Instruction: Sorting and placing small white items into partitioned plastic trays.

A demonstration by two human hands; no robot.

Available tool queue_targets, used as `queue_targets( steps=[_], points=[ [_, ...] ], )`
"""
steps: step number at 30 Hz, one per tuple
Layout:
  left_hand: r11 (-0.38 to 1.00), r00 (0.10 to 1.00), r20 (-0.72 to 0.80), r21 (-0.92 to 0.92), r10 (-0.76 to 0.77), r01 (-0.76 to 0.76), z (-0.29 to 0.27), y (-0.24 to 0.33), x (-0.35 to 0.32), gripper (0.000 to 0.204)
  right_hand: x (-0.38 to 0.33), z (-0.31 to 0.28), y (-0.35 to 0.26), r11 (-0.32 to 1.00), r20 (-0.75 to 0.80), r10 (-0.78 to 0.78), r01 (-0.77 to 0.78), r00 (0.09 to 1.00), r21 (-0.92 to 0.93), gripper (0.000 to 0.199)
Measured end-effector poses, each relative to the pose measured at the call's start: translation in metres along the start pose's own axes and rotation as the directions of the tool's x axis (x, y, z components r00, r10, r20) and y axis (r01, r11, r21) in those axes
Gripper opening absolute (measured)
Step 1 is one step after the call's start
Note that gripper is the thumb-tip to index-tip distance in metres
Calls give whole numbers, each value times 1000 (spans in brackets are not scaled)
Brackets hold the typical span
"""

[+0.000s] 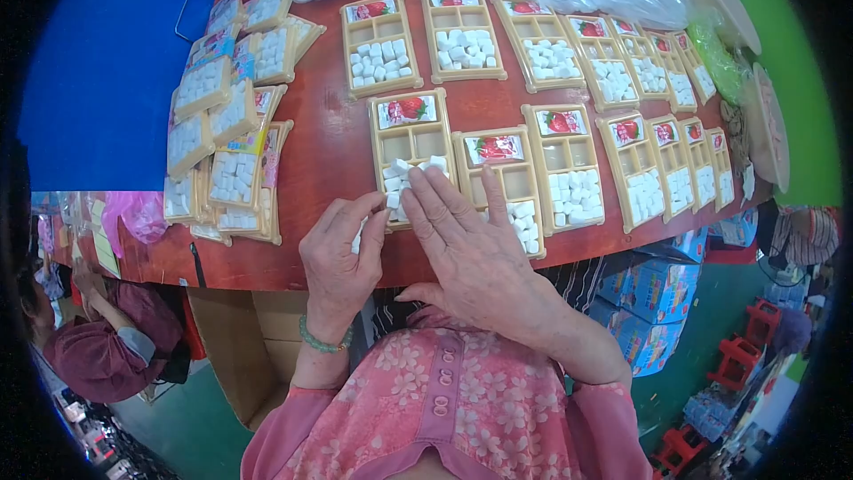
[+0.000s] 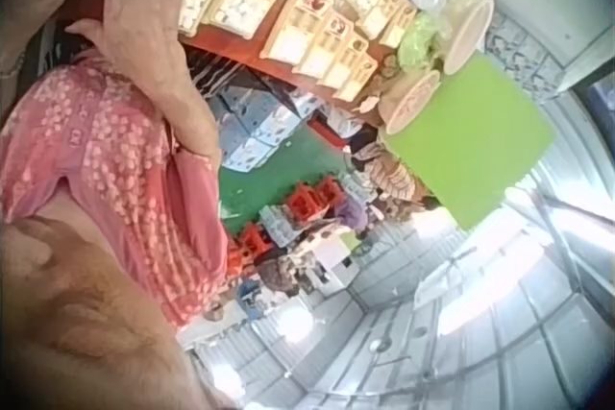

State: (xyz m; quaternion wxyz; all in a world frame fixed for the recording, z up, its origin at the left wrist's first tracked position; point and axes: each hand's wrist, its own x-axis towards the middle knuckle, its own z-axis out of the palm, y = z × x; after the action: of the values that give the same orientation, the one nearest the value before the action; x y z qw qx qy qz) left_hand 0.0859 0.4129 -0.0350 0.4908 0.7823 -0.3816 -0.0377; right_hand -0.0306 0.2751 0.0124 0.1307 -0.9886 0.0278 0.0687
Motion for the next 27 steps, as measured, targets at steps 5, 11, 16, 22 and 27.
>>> queue_targets(
  steps=[5, 11, 16, 22, 27],
  points=[
    [1000, 1000, -25, -4, 19, -19, 2, -1, 0, 17, -1, -8, -5, 1000, -6, 24, -24, 1000, 6, 105],
    [1000, 1000, -22, -3, 16, -16, 1, 0, 1, 15, 3, 3, -6, 999, -16, -26, 26, 1000, 27, 102],
    [999, 999, -7, 13, 39, -39, 2, -3, 0, 16, 2, 4, -4, 999, 0, -28, 28, 1000, 21, 99],
    [998, 999, -13, 29, 53, -53, 1, -3, 1, 16, -1, 2, -6, 999, -22, -37, 37, 999, 10, 96],
    [1000, 999, -35, 2, 16, -16, 0, -2, 1, 14, -4, -5, -5, 1000, -15, 2, -2, 1000, -8, 96]
  ],
)
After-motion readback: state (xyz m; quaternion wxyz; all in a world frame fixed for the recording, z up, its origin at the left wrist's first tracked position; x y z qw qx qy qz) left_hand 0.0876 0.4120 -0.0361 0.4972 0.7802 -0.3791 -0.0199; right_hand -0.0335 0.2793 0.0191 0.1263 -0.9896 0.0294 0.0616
